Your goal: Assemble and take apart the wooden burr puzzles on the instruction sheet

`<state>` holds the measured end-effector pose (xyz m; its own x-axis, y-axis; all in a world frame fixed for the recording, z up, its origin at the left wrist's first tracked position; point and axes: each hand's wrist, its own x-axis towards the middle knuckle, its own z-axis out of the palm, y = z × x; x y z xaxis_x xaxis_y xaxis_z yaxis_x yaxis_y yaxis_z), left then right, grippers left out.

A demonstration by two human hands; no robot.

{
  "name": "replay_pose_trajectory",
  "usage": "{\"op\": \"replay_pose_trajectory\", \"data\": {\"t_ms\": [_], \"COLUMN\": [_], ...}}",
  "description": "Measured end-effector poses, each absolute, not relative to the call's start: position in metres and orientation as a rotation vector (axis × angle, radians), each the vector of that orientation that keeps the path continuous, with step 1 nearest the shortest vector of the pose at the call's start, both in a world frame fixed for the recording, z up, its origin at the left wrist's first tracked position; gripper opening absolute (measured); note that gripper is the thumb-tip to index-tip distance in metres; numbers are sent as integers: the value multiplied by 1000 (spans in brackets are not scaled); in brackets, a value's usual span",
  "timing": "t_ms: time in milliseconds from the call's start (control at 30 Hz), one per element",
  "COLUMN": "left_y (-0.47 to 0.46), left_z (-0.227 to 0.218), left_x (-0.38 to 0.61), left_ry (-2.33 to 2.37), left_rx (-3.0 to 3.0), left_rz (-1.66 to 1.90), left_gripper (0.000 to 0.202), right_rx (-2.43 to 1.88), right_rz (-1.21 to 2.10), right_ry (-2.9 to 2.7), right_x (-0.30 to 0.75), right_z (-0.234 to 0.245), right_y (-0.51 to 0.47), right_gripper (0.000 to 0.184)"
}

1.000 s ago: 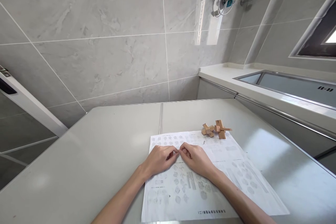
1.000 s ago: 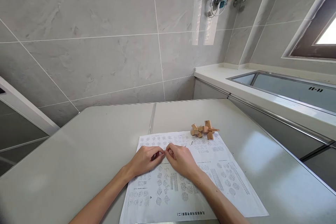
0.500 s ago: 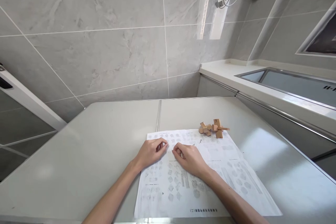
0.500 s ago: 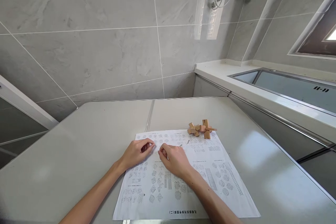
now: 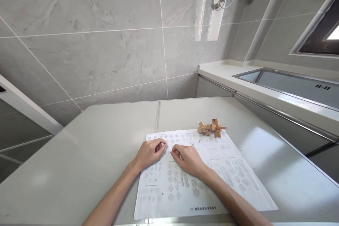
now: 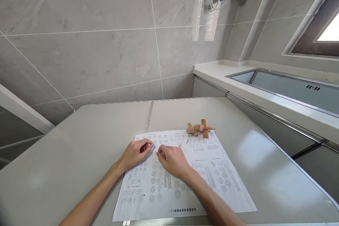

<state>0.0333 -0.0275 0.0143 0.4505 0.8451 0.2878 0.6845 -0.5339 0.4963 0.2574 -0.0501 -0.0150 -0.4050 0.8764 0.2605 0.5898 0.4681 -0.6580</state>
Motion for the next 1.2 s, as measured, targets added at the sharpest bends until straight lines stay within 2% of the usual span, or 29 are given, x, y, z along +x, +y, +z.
{"op": "replay_pose_trajectory", "data": {"t_ms": [333, 567, 900, 1067, 1200], "left_y": [-33, -35, -36, -38, -38], "left_z": [15, 12, 13, 14, 13], "left_x": [37, 39, 44, 47, 47], "left_ry": [1212, 1138, 1076, 1058, 1048], "left_rx": [2511, 2596, 2661, 2652, 2642], "left_rz": [699, 675, 683, 665, 663], "left_gripper": [18, 19, 26, 24, 24], "right_rx": [-1199, -1169, -1059, -931, -839], "right_rz": [705, 885, 1351, 1362, 1312], "right_ry": [-2079, -1918, -1183, -863, -669], "right_x": [257, 257, 272, 285, 303], "right_z": [-15, -9, -7, -6, -5], "right_y": [-52, -53, -32, -26, -18], "right_gripper": [19, 19, 52, 53, 46]}}
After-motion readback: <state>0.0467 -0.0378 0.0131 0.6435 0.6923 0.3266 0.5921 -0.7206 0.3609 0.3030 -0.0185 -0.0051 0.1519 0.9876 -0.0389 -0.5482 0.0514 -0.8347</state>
